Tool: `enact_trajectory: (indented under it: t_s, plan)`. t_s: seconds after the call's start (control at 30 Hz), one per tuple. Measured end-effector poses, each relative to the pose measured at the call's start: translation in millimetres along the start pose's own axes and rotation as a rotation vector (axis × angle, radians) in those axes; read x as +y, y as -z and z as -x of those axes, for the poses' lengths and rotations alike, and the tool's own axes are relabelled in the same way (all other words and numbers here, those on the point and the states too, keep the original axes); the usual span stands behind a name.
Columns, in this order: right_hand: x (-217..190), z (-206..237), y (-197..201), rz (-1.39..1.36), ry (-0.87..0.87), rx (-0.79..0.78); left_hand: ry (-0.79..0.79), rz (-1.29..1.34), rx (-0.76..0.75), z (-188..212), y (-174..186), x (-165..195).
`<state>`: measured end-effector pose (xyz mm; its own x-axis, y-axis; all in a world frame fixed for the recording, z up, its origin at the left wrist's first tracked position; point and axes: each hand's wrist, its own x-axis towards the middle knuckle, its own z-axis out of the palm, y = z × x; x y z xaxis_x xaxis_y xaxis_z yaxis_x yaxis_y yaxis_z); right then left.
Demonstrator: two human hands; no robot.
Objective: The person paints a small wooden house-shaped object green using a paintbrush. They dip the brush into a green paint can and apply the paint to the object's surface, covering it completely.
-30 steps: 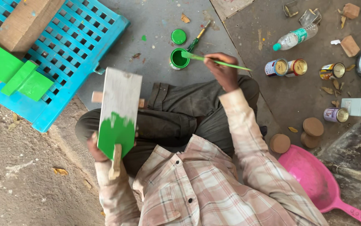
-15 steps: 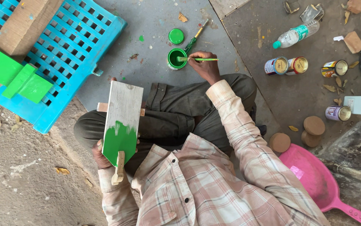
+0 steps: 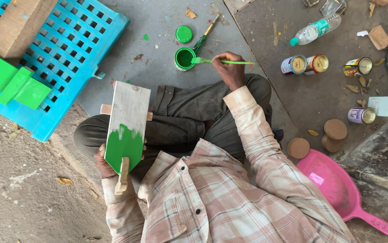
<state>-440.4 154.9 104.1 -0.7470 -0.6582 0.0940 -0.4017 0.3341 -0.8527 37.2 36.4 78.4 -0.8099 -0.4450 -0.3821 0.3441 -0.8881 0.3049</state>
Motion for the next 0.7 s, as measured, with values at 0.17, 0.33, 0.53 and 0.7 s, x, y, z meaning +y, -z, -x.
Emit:
enact_trajectory:
  t_s: [0.17,0.33,0.53,0.7]
  plan:
    - [-6,4,10,-0.192,-0.084,0.036,-0.020,0.015,-0.003,-3,-13,0]
    - [-33,18,33,-0.522,-0.216,0.022,-0.004,-0.006,0.009,0,-20,-8]
    - [-85,74,55,-0.747,-0.016,-0.146,-0.027,0.074,0.033,-3,3,-37]
    - [-137,88,57,-0.507,0.361,-0.289,-0.246,0.133,0.061,-12,22,-55]
